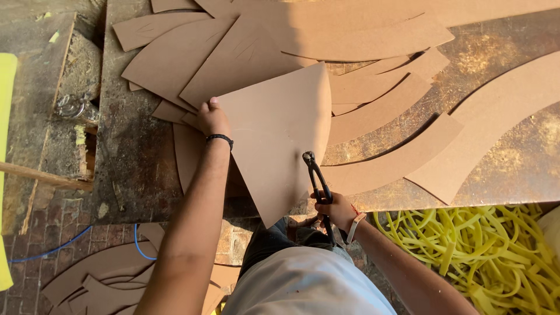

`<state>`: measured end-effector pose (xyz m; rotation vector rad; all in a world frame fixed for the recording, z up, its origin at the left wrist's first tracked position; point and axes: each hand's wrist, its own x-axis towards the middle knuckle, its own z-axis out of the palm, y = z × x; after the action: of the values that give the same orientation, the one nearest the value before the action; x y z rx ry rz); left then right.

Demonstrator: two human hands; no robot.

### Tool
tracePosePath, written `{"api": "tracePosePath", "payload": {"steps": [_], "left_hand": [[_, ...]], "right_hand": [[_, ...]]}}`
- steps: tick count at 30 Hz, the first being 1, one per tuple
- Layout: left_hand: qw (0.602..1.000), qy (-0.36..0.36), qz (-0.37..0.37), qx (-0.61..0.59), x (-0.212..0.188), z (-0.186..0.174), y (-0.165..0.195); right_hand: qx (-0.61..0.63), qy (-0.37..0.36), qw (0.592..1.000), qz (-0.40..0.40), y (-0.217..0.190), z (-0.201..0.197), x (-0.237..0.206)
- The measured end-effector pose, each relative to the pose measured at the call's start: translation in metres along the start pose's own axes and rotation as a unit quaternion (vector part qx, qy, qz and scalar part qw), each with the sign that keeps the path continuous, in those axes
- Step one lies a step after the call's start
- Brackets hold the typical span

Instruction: The person uses pincers to pull nails out of curved brown wood composite pieces laid on a work table, flipping and repositioning each piece to reach the fasteners, then stacks the cleared pieces aside. At the end the person rubs their hands and moves a yellow foam sheet on the table.

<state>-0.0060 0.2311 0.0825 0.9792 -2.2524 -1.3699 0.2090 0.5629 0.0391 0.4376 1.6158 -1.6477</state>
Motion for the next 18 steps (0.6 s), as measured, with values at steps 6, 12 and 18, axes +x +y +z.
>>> {"api": "tracePosePath", "payload": {"steps": [6,12,18], "left_hand": [[0.936,0.212,-0.277,-0.048,-0.003,-0.179,-0.086],[0.819,0.329,-0.406,-0.238,-0.074,-0.341,-0.213],[0.749,0.372,-0.417,-0.356,-0.148,-0.457,-0.31]], "right_hand": [[-0.036,-0.124,0.992,0.008,-0.016,0.002,0.025],[-0.01,-0.191,0.982,-0.012,-0.036,0.051,0.085],[-0.082,-0.219,0.972,0.002,-0.023,0.12,0.098]]}}
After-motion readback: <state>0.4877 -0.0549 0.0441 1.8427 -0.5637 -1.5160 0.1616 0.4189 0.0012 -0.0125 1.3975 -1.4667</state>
